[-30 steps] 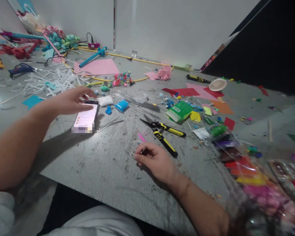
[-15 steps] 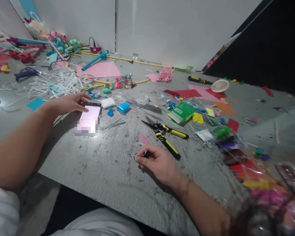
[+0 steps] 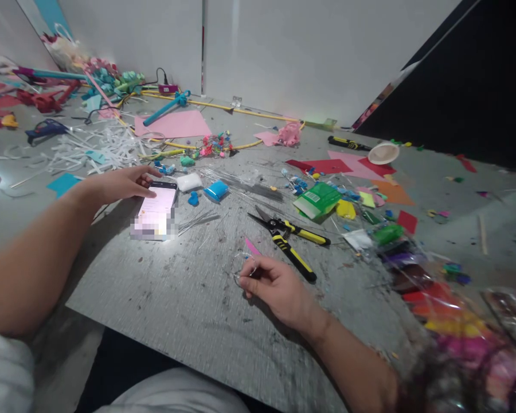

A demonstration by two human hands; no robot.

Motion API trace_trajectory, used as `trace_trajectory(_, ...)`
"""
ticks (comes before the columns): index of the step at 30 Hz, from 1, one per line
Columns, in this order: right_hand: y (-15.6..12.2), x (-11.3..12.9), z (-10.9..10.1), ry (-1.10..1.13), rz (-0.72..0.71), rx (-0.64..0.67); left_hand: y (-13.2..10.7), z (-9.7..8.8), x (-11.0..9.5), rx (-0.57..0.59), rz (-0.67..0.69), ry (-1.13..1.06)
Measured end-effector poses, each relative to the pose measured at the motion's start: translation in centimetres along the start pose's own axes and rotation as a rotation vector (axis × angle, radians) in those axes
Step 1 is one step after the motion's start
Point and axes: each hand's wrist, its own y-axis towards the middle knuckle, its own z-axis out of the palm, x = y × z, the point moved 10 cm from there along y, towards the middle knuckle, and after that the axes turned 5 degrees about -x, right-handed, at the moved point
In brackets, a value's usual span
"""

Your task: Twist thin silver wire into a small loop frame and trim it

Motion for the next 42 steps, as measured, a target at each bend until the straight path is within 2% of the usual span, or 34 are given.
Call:
trace_trajectory(2, 0.0, 0.0, 0.0, -0.01, -0.001, 0.002, -0.1, 1.2, 0.7, 0.131, -0.112, -0.071)
trace_trajectory(3, 0.0, 0.0, 0.0, -0.015, -0.005, 0.003, -0.2, 1.3, 0.8, 0.15, -0.156, -0.105)
trace_trajectory(4, 0.0, 0.0, 0.0, -0.02, -0.007, 0.006, -0.1, 1.0, 0.6, 0.116, -0.176, -0.124)
trace_trajectory(5, -0.1, 0.0, 0.0, -0.022, -0.01, 0.01, -0.1, 0.5, 0.3, 0.05, -0.198, -0.125)
trace_trajectory(6, -0.1, 0.0, 0.1, -0.018, -0.011, 0.015, -0.3, -0.4, -0.1, -0.069, -0.217, -0.105)
trace_trajectory(7, -0.2, -0.1, 0.2, -0.008, -0.011, 0.021, -0.8, -1.7, -1.5, -0.232, -0.155, -0.072)
trace_trajectory(8, -0.2, -0.2, 0.2, 0.006, -0.01, 0.029, -1.6, -2.1, -3.7, -0.33, -0.043, -0.078)
trace_trajectory(9, -0.3, -0.3, 0.3, 0.023, -0.011, 0.038, -2.6, -1.7, -5.8, -0.366, 0.049, -0.127)
trace_trajectory(11, -0.3, -0.5, 0.5, 0.062, -0.021, 0.055, -5.0, 1.6, -10.4, -0.219, 0.224, -0.183)
trace_trajectory(14, -0.5, -0.6, 1.0, 0.092, -0.043, 0.095, -9.8, 8.5, -16.5, 0.147, 0.427, -0.185)
trace_trajectory(16, -0.6, -0.4, 1.4, 0.051, -0.075, 0.131, -12.4, 11.8, -18.6, 0.32, 0.47, -0.235)
trace_trajectory(17, -0.7, -0.2, 1.6, 0.004, -0.101, 0.145, -13.1, 13.0, -19.0, 0.367, 0.469, -0.236)
trace_trajectory(21, -0.9, 0.7, 1.8, -0.191, -0.181, 0.125, -13.2, 14.8, -18.0, 0.411, 0.362, -0.277)
trace_trajectory(26, -0.6, -0.6, 1.2, -0.126, -0.111, 0.017, -12.5, 15.3, -16.3, 0.45, 0.217, -0.441)
trace_trajectory(32, -0.6, -0.9, 0.7, -0.038, -0.141, -0.148, -12.5, 14.6, -17.2, 0.376, 0.343, -0.337)
trace_trajectory(36, -0.8, -0.5, 0.0, 0.003, -0.183, -0.258, -12.4, 14.4, -17.1, 0.352, 0.341, -0.352)
trace_trajectory(38, -1.0, 0.4, 0.0, -0.076, -0.253, -0.265, -12.3, 14.3, -17.1, 0.33, 0.341, -0.355)
trace_trajectory(42, -2.2, 3.8, 0.9, -0.402, -0.549, -0.244, -12.3, 13.7, -17.5, 0.287, 0.402, -0.341)
